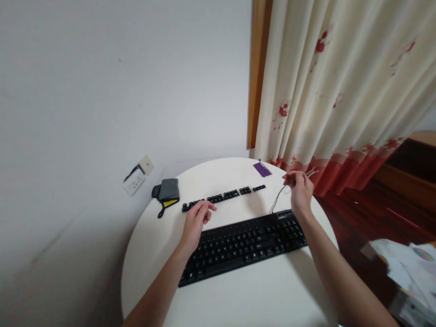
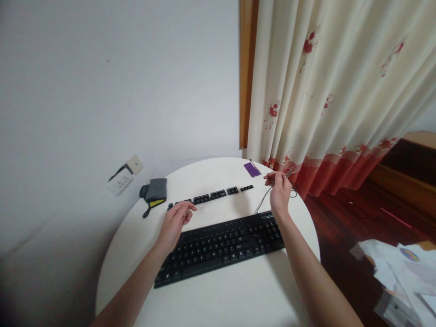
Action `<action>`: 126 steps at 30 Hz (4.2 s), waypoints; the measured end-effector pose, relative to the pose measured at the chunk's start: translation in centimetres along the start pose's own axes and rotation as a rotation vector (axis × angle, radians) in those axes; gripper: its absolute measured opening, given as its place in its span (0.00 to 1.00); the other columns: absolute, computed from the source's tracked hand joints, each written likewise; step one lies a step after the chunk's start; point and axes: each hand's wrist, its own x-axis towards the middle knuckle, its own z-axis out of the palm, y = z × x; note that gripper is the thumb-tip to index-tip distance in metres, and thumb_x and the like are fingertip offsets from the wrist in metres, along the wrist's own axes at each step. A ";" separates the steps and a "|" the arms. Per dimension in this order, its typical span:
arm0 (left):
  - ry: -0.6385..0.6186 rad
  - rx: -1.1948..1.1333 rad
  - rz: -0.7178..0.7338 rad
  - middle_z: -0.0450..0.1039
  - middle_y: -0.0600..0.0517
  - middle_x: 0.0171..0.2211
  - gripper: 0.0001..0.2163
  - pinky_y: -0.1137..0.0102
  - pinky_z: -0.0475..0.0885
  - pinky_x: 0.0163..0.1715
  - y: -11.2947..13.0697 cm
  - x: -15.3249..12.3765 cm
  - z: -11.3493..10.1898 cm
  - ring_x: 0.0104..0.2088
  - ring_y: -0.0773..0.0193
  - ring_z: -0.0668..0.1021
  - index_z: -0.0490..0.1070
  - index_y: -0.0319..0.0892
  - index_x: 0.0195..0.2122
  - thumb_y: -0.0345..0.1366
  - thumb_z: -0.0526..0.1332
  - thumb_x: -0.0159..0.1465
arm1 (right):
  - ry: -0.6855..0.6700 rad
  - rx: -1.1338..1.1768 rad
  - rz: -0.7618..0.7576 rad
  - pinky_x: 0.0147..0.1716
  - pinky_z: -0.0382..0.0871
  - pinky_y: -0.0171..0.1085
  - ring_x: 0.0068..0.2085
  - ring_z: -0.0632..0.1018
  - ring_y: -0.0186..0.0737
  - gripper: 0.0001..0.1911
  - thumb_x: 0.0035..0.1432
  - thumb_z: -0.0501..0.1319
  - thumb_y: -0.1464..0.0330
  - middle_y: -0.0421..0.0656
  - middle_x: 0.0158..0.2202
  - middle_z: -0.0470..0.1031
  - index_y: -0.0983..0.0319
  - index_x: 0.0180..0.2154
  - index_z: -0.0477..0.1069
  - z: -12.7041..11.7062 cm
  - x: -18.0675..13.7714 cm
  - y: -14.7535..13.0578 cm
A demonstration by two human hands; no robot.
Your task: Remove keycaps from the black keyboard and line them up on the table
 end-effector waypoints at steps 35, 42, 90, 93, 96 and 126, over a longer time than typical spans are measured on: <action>-0.059 0.660 0.082 0.76 0.48 0.37 0.08 0.66 0.70 0.41 -3.2 -9.3 -9.7 0.39 0.59 0.76 0.81 0.46 0.39 0.38 0.64 0.61 | -0.704 -0.222 0.168 0.29 0.64 0.36 0.32 0.70 0.40 0.25 0.69 0.43 0.53 0.41 0.29 0.68 0.59 0.38 0.72 4.7 -14.9 -0.4; -0.059 0.592 0.107 0.76 0.47 0.38 0.09 0.66 0.71 0.41 -3.6 -9.9 -10.1 0.39 0.59 0.76 0.80 0.44 0.41 0.35 0.60 0.65 | -0.932 -0.139 0.315 0.24 0.63 0.32 0.26 0.70 0.36 0.19 0.67 0.50 0.55 0.38 0.23 0.67 0.61 0.34 0.71 8.7 -18.3 -2.2; -0.020 0.339 0.084 0.74 0.46 0.39 0.12 0.68 0.74 0.40 -5.2 -11.0 -10.5 0.38 0.62 0.76 0.77 0.40 0.41 0.29 0.53 0.67 | -1.193 -0.460 0.160 0.25 0.59 0.30 0.23 0.70 0.33 0.07 0.55 0.53 0.74 0.36 0.20 0.69 0.60 0.26 0.64 14.6 -23.1 -2.6; -0.016 0.369 0.099 0.75 0.46 0.40 0.11 0.67 0.73 0.41 -4.9 -11.0 -10.4 0.41 0.60 0.76 0.78 0.41 0.42 0.30 0.56 0.66 | -1.174 -0.350 0.247 0.24 0.61 0.29 0.23 0.71 0.32 0.07 0.55 0.52 0.74 0.35 0.20 0.68 0.60 0.27 0.64 14.1 -23.4 -2.0; -0.027 0.371 0.094 0.75 0.47 0.40 0.10 0.67 0.73 0.41 -4.6 -11.0 -10.3 0.41 0.61 0.76 0.78 0.42 0.43 0.30 0.58 0.64 | -1.157 -0.244 0.386 0.21 0.62 0.29 0.20 0.70 0.31 0.05 0.54 0.52 0.73 0.34 0.20 0.68 0.60 0.28 0.64 13.9 -23.6 -1.5; 0.032 0.250 -0.023 0.79 0.46 0.38 0.10 0.68 0.77 0.41 -1.8 -10.9 -6.1 0.39 0.59 0.80 0.78 0.39 0.40 0.38 0.65 0.60 | -0.954 0.009 0.371 0.48 0.76 0.43 0.43 0.81 0.42 0.15 0.65 0.57 0.62 0.45 0.44 0.81 0.59 0.47 0.78 7.8 -22.5 -3.1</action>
